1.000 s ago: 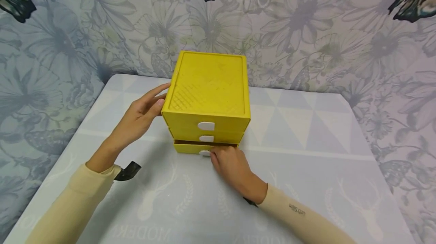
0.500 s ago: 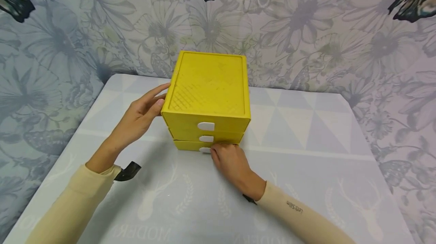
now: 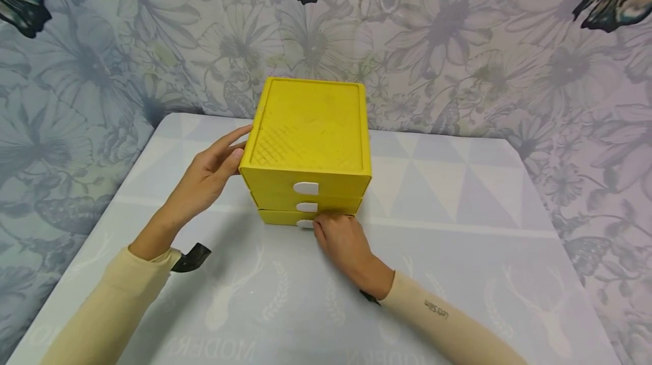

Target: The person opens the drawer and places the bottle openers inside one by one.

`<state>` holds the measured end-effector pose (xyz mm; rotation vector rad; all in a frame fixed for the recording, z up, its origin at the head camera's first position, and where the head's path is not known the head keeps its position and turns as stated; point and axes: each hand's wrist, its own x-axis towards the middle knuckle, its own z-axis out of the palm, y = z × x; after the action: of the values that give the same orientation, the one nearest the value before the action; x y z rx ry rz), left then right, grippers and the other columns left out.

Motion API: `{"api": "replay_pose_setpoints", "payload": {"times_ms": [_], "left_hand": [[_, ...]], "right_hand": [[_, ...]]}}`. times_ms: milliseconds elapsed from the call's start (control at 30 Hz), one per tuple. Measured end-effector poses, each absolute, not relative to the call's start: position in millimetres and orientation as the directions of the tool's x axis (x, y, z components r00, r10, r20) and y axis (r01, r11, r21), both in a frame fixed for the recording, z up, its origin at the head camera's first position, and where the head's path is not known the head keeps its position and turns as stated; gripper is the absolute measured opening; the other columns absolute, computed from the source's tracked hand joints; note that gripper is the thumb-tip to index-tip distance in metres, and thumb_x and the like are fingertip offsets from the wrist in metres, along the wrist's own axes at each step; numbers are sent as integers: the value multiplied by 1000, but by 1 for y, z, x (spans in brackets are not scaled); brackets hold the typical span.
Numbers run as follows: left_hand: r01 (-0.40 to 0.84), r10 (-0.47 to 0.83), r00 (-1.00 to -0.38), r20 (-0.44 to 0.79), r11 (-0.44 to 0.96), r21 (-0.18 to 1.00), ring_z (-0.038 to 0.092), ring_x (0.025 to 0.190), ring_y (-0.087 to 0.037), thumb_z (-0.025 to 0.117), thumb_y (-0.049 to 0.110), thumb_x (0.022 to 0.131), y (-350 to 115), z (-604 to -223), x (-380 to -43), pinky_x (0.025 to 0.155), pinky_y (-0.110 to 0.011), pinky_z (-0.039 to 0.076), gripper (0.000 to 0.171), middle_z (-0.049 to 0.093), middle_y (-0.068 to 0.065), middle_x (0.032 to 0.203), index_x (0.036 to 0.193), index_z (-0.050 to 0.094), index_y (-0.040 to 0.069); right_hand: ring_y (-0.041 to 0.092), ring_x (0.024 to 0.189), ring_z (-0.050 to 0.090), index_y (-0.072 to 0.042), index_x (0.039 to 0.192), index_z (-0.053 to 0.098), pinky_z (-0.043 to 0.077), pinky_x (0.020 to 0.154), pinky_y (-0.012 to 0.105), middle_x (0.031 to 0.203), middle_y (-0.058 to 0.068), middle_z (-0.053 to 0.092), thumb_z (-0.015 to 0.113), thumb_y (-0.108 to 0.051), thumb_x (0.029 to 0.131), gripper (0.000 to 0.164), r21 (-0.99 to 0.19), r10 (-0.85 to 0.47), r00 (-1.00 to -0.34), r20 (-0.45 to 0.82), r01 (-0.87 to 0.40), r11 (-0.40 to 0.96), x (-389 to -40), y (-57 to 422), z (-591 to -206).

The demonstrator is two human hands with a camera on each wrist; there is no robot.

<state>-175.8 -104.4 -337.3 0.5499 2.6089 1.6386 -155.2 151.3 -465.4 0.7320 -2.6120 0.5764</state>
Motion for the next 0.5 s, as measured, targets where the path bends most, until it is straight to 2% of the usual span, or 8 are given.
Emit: {"api": "replay_pose_setpoints", "payload": {"times_ms": [300,500], "left_hand": [[284,285,-942,177,396,873,53,123,-21,41,31,101,-105,-339,-178,93,-41,51,47,43,-3,145,147,30,30],[273,250,-951,179,417,867,56,119,-23,38,35,101,-110,-351,-176,94,-43,50,46,42,-4,145,146,27,37]], "right_hand": [[0,52,47,-18,72,67,44,51,18,62,-9,60,63,-14,88,16,-298,-409,-809,422,-550,780,-157,150,-463],[0,57,53,-23,82,70,45,53,17,74,-12,66,65,-24,87,7,-324,-422,-815,397,-555,766,-147,160,-450]]}}
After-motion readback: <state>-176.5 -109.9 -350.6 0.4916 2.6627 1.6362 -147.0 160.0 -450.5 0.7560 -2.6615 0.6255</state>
